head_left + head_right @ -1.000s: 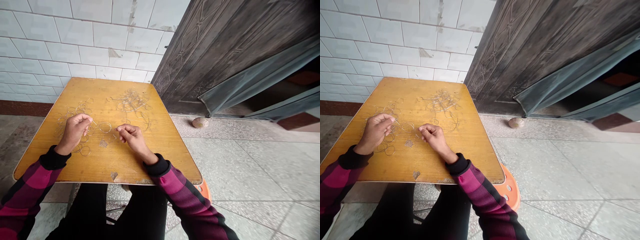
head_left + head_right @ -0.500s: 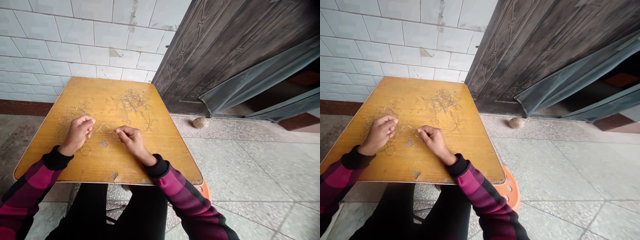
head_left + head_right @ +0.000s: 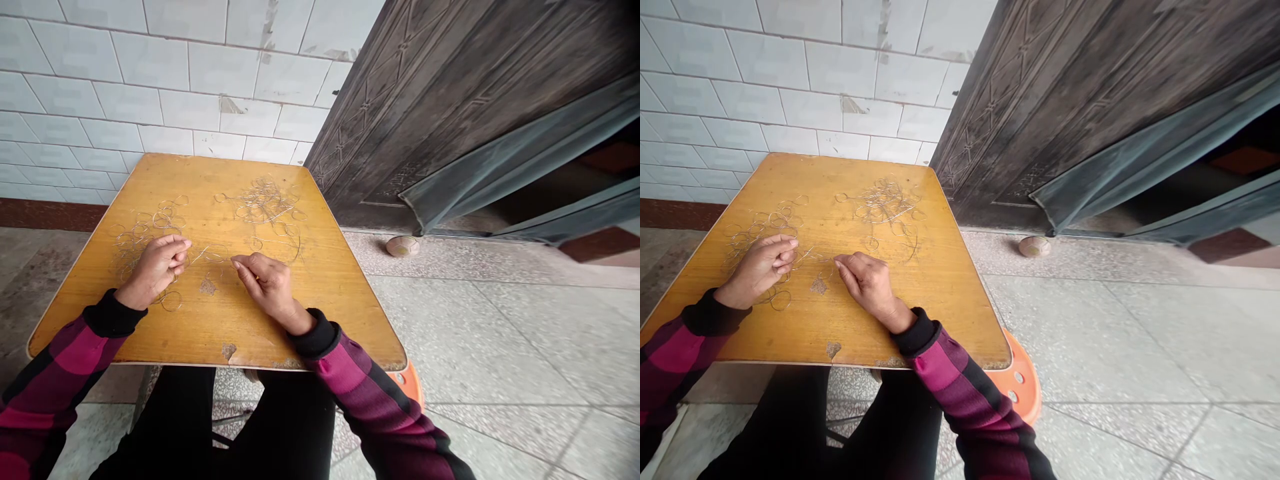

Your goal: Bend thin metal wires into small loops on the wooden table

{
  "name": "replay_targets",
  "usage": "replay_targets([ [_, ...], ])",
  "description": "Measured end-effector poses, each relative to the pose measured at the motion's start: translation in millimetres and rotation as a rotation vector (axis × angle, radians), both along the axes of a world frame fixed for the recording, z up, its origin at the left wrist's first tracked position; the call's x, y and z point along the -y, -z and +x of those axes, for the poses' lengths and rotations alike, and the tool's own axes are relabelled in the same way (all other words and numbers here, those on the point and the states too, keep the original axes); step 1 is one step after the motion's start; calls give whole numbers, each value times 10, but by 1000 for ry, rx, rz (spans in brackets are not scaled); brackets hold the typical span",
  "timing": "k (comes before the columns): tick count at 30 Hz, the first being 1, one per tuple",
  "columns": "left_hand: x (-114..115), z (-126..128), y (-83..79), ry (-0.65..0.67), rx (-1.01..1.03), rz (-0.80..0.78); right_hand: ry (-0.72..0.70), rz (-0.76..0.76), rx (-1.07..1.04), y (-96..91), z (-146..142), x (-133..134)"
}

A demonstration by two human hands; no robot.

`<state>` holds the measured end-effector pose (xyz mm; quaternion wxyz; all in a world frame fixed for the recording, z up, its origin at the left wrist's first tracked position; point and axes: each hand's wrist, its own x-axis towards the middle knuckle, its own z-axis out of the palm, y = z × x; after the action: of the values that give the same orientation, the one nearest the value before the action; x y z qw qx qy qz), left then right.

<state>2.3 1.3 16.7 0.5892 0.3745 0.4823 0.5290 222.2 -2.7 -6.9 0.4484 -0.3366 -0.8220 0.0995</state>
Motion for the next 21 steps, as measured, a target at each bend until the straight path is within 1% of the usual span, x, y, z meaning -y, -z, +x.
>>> replay_targets([
  [4, 23, 35, -19, -44, -36, 36, 5, 78, 51, 21, -2, -11],
  [9, 33, 62, -22, -67, -119, 64, 19, 244, 241, 40, 52, -30],
  [11, 31, 56, -2, -86, -211, 109, 0, 320, 306, 21, 84, -26],
  [14, 42, 46, 36, -110, -419, 229, -27, 401, 346, -22, 114, -12],
  [17, 67, 50, 70, -117, -593, 338, -36, 400, 368, -51, 114, -8],
  [21, 71, 46, 91, -153, -712, 423, -39, 372, 378, -55, 99, -5],
])
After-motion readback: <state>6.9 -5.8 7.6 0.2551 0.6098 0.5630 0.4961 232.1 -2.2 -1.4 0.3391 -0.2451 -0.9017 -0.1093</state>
